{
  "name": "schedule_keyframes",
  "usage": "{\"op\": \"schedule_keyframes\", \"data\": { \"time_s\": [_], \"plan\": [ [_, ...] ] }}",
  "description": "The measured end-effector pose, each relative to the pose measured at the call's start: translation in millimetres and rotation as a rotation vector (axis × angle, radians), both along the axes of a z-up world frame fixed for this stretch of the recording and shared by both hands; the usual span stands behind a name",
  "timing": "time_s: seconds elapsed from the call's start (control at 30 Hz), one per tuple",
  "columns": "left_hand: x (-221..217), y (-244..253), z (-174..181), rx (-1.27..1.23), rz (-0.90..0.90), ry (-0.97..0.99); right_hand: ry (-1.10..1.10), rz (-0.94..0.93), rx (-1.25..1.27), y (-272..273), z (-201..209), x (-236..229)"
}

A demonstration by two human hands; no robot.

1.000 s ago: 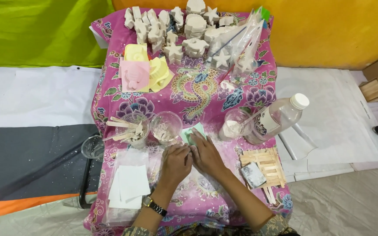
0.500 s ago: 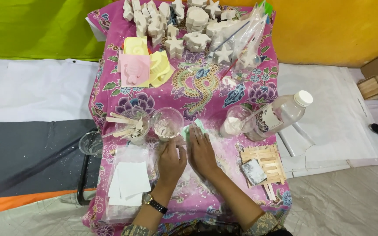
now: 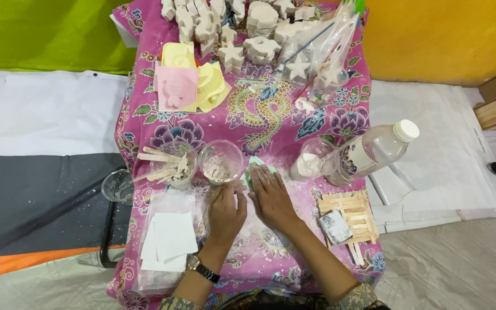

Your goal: The person is cleaning and organizing small white molded objects, likely made of plaster or clay, using a sanding sponge on a decorated workspace.

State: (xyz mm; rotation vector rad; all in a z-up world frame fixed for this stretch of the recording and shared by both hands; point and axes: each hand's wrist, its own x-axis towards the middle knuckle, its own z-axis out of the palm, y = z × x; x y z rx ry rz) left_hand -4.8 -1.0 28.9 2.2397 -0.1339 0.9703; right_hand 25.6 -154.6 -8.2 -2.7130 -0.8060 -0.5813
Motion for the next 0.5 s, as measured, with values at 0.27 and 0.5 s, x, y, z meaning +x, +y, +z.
{"op": "schedule_keyframes", "data": {
  "time_s": [0.27, 0.5],
  "plan": [
    [2, -5, -23, 0.041, -0.140, 0.112, 0.116, 0.025, -0.026, -3, 5, 0],
    [-6, -7, -21, 0.170, -0.209, 0.301, 0.368, -0.032, 0.322, -5, 27, -2]
  ]
}}
